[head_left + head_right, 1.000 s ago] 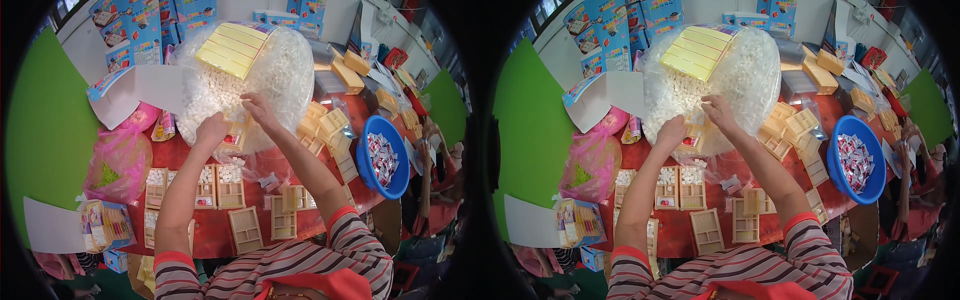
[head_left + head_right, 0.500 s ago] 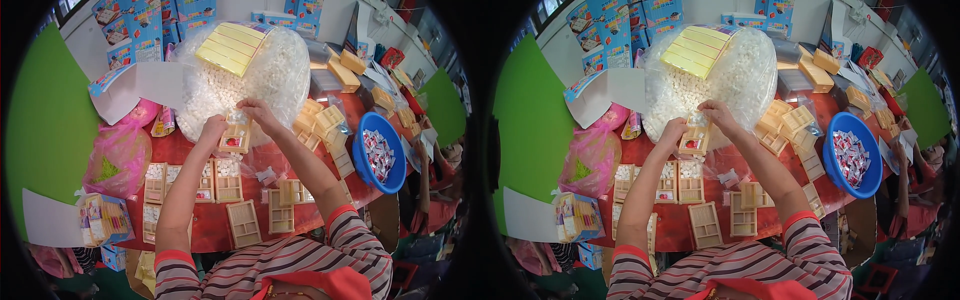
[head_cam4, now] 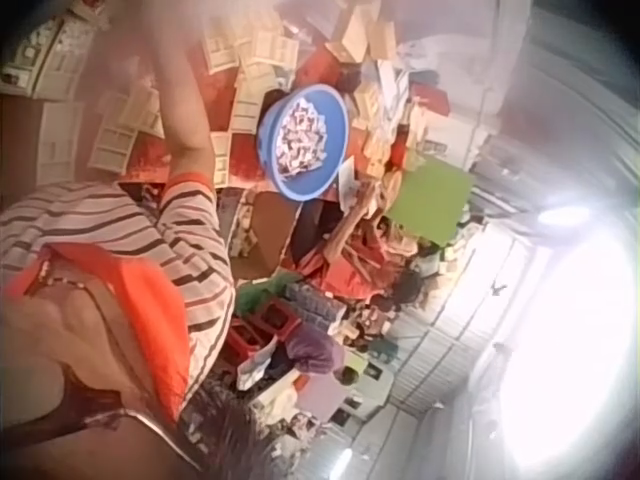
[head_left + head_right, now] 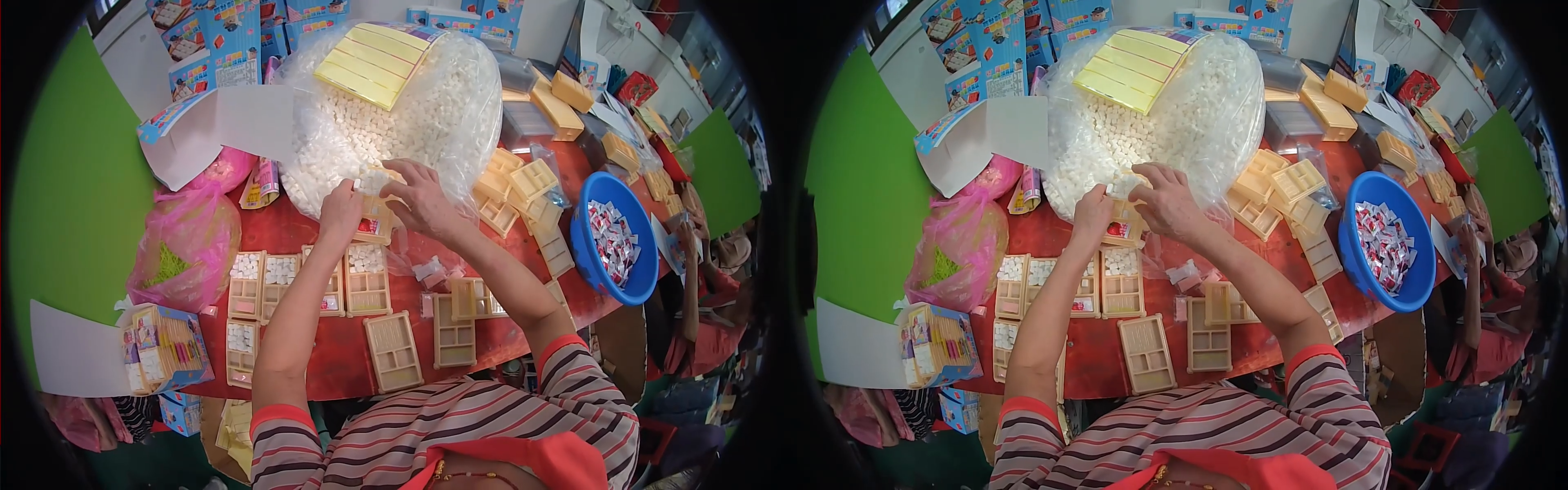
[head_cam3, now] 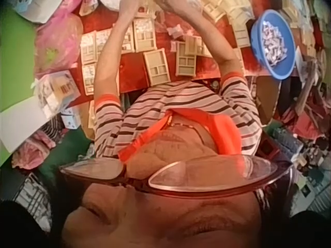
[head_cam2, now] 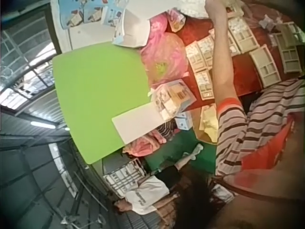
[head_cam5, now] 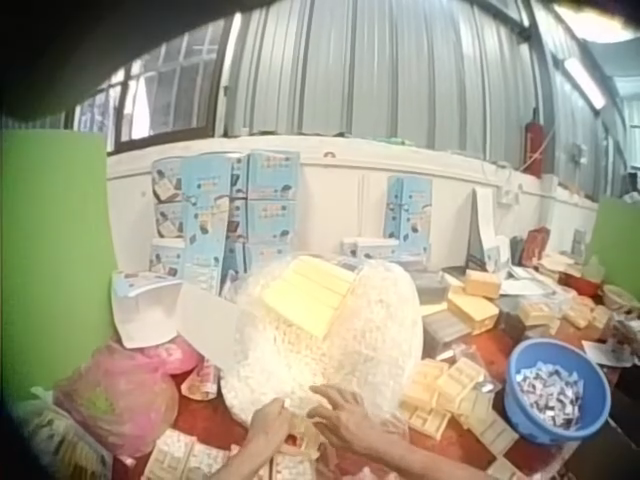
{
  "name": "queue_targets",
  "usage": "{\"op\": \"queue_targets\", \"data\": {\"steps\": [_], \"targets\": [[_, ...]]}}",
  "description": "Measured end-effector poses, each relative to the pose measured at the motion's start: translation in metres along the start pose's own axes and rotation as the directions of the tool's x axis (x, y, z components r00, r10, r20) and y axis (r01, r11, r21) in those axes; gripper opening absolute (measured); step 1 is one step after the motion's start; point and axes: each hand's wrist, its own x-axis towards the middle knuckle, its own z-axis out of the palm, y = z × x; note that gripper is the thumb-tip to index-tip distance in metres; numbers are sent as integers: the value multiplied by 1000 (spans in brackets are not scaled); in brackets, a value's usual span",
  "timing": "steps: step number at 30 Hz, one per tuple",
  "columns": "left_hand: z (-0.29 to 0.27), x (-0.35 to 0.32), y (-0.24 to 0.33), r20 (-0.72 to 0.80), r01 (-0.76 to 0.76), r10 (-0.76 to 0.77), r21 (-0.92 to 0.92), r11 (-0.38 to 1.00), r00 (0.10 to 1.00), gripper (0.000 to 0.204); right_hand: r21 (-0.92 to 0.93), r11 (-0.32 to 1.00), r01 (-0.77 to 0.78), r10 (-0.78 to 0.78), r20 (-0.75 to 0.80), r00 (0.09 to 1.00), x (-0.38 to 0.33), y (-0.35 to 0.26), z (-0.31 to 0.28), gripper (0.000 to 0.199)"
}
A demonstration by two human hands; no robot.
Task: Manually packaging small white items and labels into compartmentalized plastic trays.
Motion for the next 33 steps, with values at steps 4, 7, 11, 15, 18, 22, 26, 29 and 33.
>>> {"op": "queue_targets", "data": {"steps": [4, 7, 11, 15, 18, 22, 26, 29, 33], "targets": [[1, 1, 7, 7, -19, 19, -34, 999, 1000, 29, -136, 985, 107, -98, 71, 993, 1, 1, 11, 12], [2, 2, 7, 46, -10, 13, -66, 998, 999, 34, -168, 978, 123, -113, 70, 991, 4, 5, 16, 9], [8, 2, -1, 23, 6, -4, -88, 996, 1000, 44, 48, 998, -44, 46, -51, 998, 14, 17, 8, 8], [3, -5, -1, 76, 2, 6, -97, 995, 997, 48, -459, 880, -126, 36, -199, 979, 23, 40, 1, 18], [-1, -18, -5, -28, -91, 88, -96, 991, 996, 49, -202, 966, -165, 150, -84, 985, 22, 26, -4, 24], [-19, -46, 12, -12, -51, 50, -106, 993, 999, 46, 79, 986, -144, 135, 109, 985, 5, -21, -21, 19], [-30, -82, 12, -11, -45, 44, -136, 990, 999, 45, -36, 998, 55, -53, 62, 997, -14, -46, -15, 14], [-37, -111, 13, 30, 11, -5, -196, 980, 1000, 44, -25, 994, 108, -106, 66, 992, -23, -57, -13, 12], [-42, -149, 9, -1, 15, -16, -203, 979, 1000, 43, 163, 983, 82, -90, 46, 995, -25, -65, -17, 11]]}}
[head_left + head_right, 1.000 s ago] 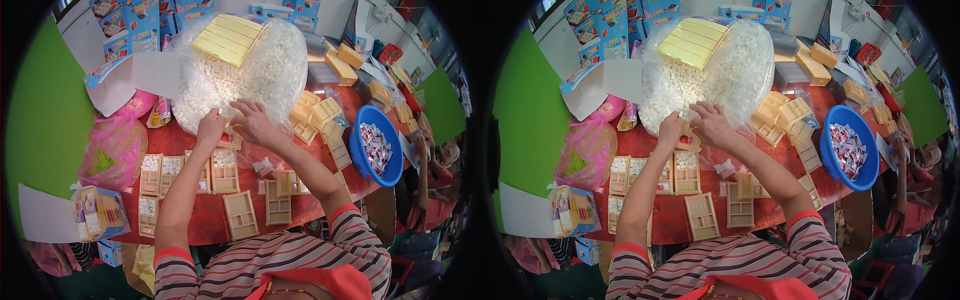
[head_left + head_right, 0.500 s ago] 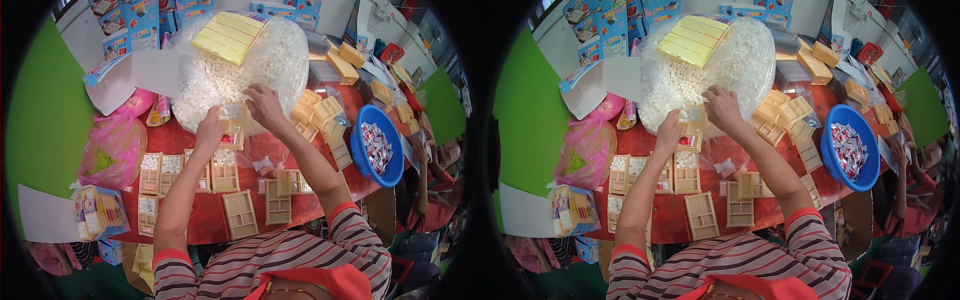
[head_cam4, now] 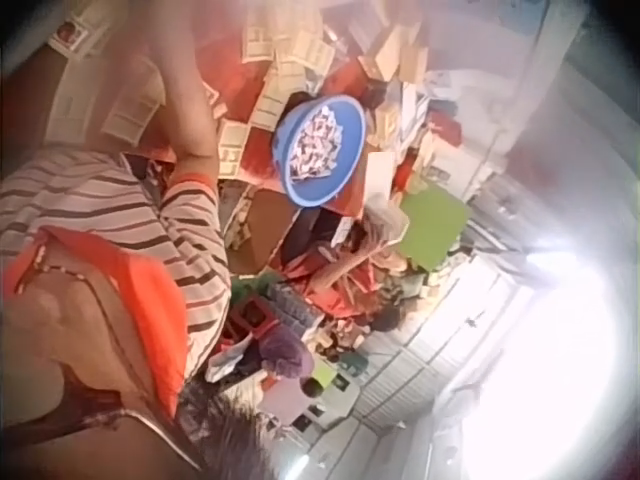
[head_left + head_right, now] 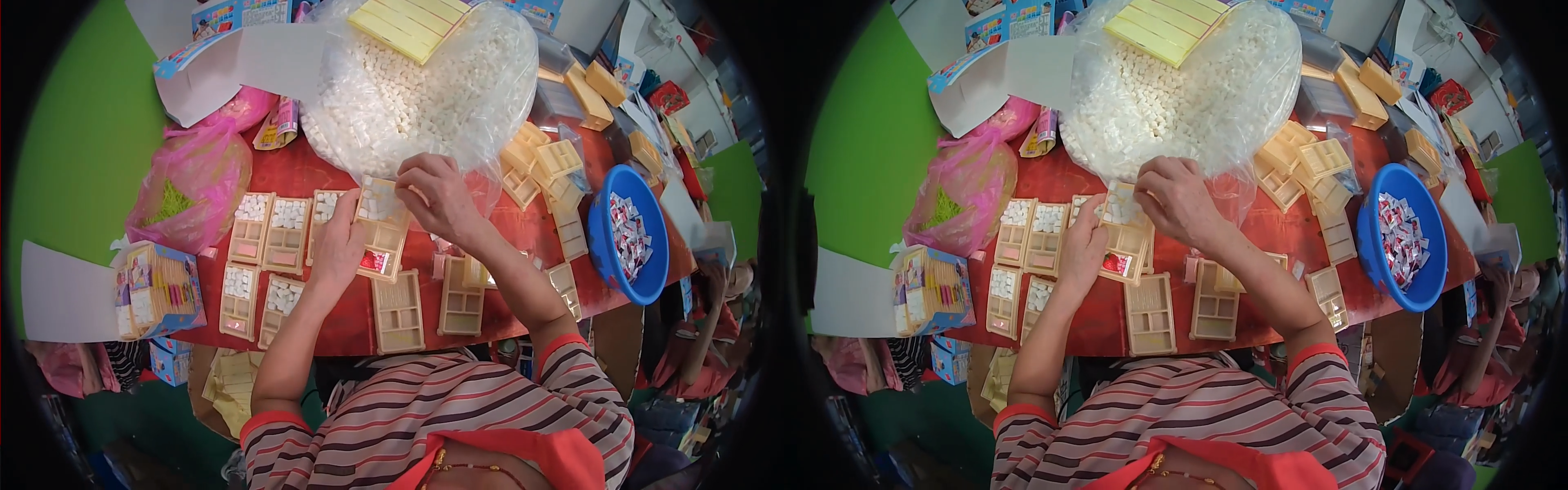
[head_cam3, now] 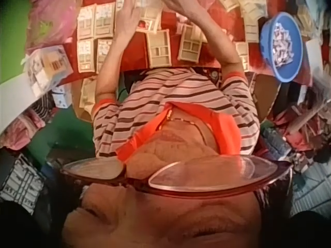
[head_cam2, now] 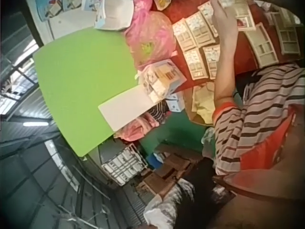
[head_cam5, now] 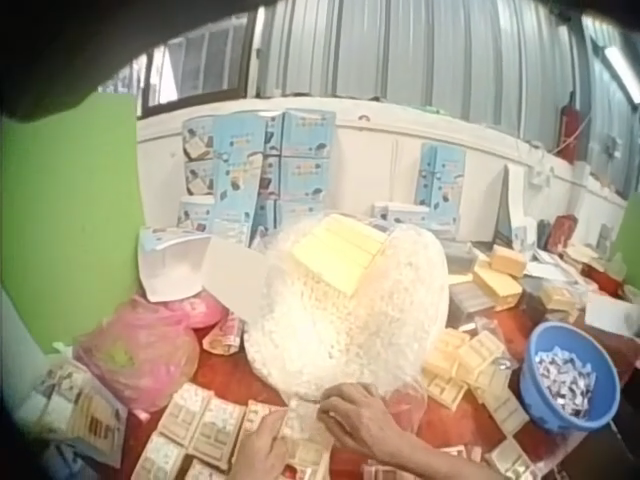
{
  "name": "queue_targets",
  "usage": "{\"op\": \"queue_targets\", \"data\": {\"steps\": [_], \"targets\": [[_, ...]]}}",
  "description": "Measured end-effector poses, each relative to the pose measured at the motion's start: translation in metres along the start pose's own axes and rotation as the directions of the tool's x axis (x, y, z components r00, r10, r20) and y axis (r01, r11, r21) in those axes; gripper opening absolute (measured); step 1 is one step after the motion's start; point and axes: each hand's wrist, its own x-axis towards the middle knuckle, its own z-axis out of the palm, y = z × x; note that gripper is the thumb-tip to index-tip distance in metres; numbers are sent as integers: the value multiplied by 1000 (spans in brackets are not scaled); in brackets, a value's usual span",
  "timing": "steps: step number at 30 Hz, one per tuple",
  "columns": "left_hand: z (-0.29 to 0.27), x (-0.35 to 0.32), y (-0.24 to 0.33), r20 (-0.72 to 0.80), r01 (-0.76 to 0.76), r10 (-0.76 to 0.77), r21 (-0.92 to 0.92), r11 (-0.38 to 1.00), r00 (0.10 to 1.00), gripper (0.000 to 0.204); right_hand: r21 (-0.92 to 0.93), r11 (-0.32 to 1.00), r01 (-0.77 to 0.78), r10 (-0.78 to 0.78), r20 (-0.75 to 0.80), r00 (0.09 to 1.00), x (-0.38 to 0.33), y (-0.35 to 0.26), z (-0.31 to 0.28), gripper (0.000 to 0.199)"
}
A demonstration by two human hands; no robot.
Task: Manually packaging small white items and labels into compartmentalized plastic trays.
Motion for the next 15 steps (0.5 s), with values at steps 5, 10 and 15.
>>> {"op": "queue_targets", "data": {"steps": [5, 10, 15], "targets": [[-8, -46, -5, -24, 29, -30, -30, 999, 999, 43, -85, 996, -14, 2, -135, 991, 11, 23, -5, 16], [-14, -93, -15, -44, 115, -115, -16, 993, 992, 42, -315, 948, -46, 29, -59, 998, 12, 6, 6, 30], [-9, -137, -22, -92, 156, -149, 74, 985, 985, 45, 169, 984, -48, -35, 458, 889, -24, -52, 40, 29]]}}
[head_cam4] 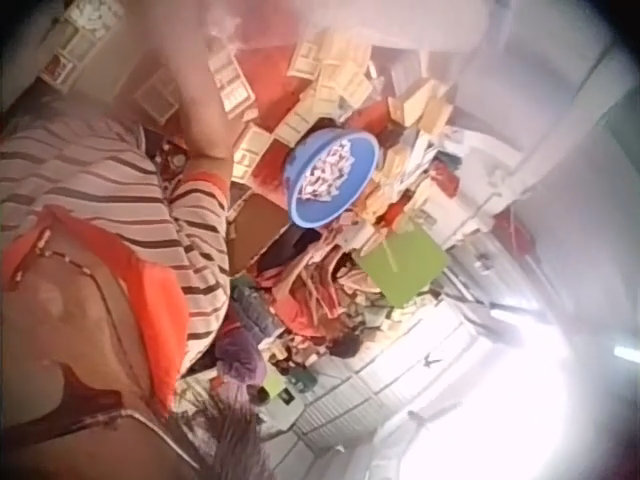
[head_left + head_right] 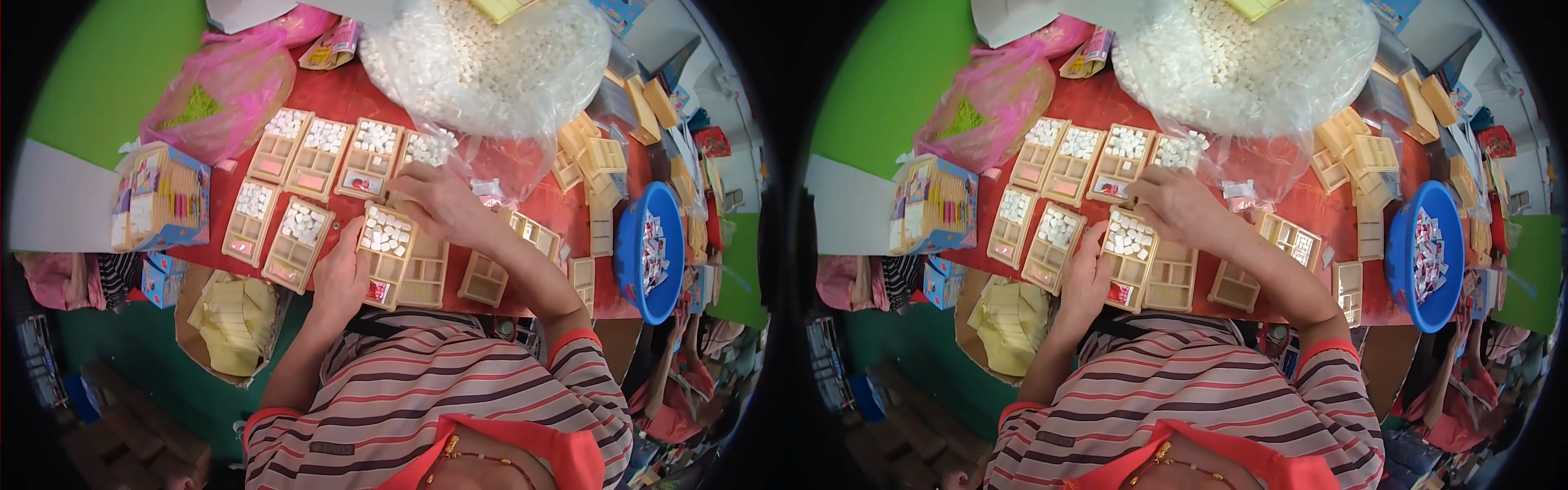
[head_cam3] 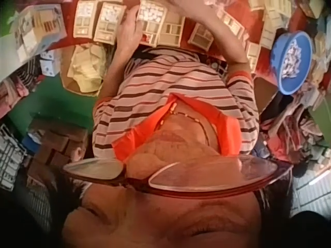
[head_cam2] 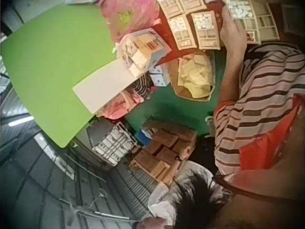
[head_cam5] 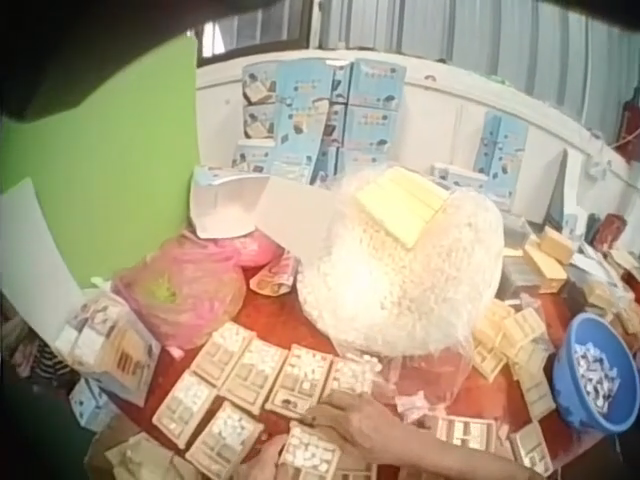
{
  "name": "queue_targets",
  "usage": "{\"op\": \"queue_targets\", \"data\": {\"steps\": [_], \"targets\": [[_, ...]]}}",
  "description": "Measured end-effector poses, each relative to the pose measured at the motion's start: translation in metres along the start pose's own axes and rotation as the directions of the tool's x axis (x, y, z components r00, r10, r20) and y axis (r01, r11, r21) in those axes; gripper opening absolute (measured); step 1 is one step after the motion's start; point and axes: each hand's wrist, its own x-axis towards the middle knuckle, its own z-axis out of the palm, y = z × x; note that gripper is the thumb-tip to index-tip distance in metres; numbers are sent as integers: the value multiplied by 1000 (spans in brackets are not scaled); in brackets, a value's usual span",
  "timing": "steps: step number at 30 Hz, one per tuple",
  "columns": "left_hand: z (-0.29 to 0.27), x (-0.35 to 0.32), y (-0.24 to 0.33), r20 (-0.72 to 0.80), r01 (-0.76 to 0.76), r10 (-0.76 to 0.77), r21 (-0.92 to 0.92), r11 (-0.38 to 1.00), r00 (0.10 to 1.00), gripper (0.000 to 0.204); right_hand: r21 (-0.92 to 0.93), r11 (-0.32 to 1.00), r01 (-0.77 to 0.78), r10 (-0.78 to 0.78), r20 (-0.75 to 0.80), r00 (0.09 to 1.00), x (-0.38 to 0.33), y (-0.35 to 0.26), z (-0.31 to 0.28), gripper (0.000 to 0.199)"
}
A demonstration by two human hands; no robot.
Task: Manually packaging small white items and labels into compartmentalized plastic trays.
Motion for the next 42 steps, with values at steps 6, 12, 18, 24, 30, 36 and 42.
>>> {"op": "queue_targets", "data": {"steps": [6, 12, 18, 24, 30, 36, 42], "targets": [[1, -27, -14, -49, 35, -25, 212, 977, 998, 50, -47, 995, 89, -87, 53, 995, -2, -13, 37, 27], [-8, -33, -14, -99, 49, -4, 452, 891, 995, 53, -87, 989, 120, -115, 64, 991, 6, -20, 58, 25], [-10, -41, -4, -153, 20, 76, 546, 837, 985, 43, -148, 966, 212, -206, 58, 977, 12, -27, 72, 20], [3, -51, -9, -84, -174, 247, 499, 849, 965, 50, -165, 966, 201, -187, 93, 978, 15, -21, 77, 13], [-1, -43, -20, -133, -164, 265, 506, 847, 955, 52, -11, 986, 168, -169, -28, 985, 0, -23, 68, 12], [5, -37, -20, -43, -121, 172, 542, 832, 984, 65, -125, 980, 153, -151, 28, 988, -10, -30, 73, 12], [8, -36, -22, 175, -206, 125, 598, 774, 977, 74, -39, 999, -2, -2, -100, 995, -34, -18, 32, 21]]}}
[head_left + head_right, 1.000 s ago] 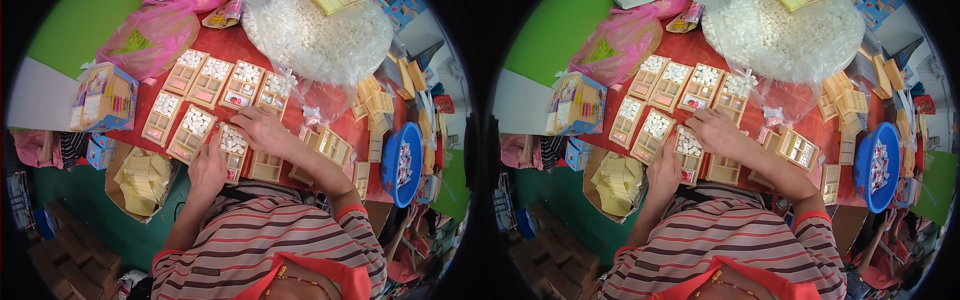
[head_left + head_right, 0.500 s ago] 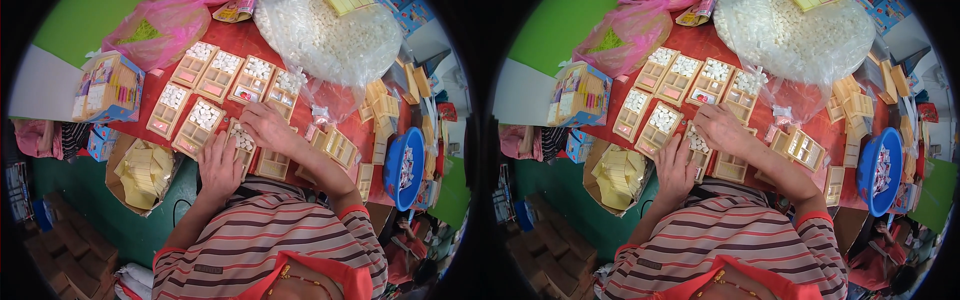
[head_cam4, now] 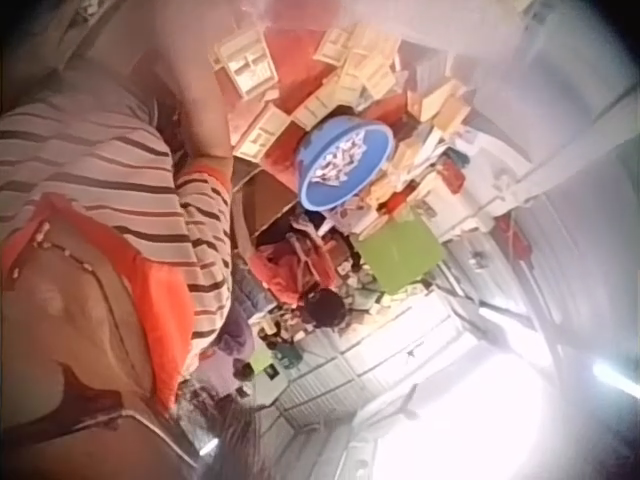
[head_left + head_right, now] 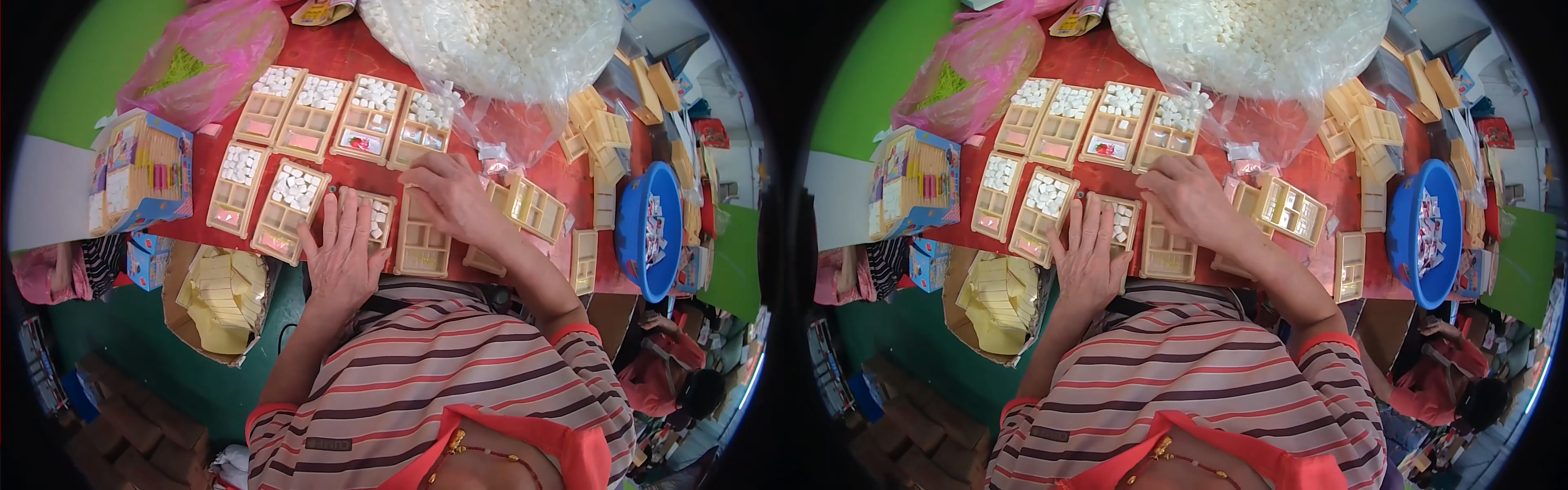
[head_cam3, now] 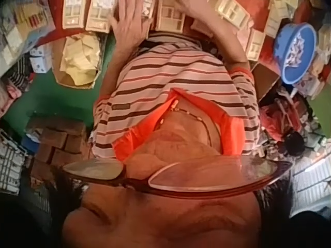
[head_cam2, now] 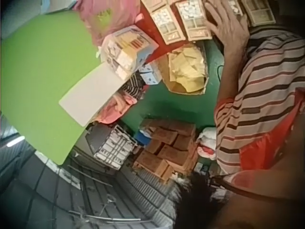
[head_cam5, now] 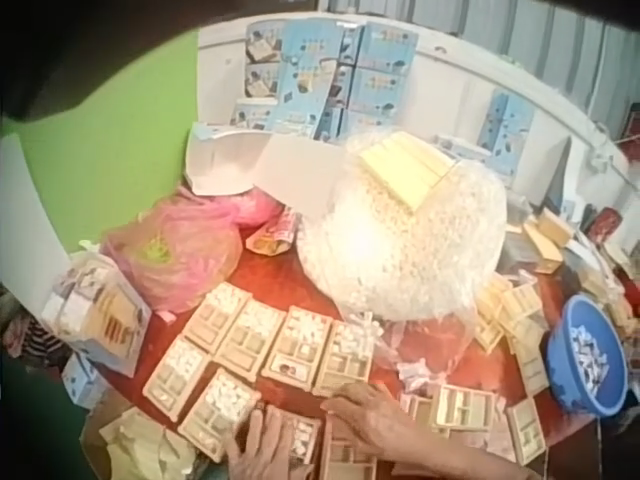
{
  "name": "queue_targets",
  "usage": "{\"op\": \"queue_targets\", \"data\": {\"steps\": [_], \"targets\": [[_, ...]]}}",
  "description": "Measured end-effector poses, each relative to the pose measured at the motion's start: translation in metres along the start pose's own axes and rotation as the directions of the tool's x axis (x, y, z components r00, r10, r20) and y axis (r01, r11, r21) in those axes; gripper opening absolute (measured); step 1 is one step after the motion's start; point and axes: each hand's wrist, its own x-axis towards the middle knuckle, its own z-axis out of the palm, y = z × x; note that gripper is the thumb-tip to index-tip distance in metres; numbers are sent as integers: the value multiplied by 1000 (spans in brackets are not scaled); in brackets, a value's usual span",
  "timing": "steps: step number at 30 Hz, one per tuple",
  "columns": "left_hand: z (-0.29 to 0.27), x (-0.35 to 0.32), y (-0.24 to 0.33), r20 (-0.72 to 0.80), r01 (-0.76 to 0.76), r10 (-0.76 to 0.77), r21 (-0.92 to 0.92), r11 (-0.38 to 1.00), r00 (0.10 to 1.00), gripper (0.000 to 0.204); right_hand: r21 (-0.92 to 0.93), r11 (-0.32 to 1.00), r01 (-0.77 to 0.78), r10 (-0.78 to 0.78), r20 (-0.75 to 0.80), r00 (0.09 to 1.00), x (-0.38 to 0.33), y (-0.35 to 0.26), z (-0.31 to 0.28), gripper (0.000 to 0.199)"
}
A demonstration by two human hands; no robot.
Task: Manually packaging small white items and labels into compartmentalized plastic trays.
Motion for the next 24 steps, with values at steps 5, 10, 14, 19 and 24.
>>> {"op": "queue_targets", "data": {"steps": [5, 10, 14, 19, 24], "targets": [[6, 4, -9, -26, -22, 22, 26, 999, 999, 75, -126, 990, -69, 80, 87, 993, -45, -1, -9, 20], [1, 14, -13, -58, -29, 31, 35, 999, 998, 72, -368, 928, 56, -15, 113, 994, -58, -2, 11, 18], [-24, 20, 5, -141, -109, 98, -72, 991, 985, 65, -346, 934, 94, -57, 114, 992, -57, 0, 2, 22], [-41, 36, 35, -16, -37, 41, -801, 598, 999, 69, -290, 955, 56, -57, 4, 998, -48, -8, -35, 31], [-40, 88, 51, 258, 272, 131, -957, -102, 957, 69, -375, 925, 68, -99, -64, 993, -21, 0, -63, 21]]}}
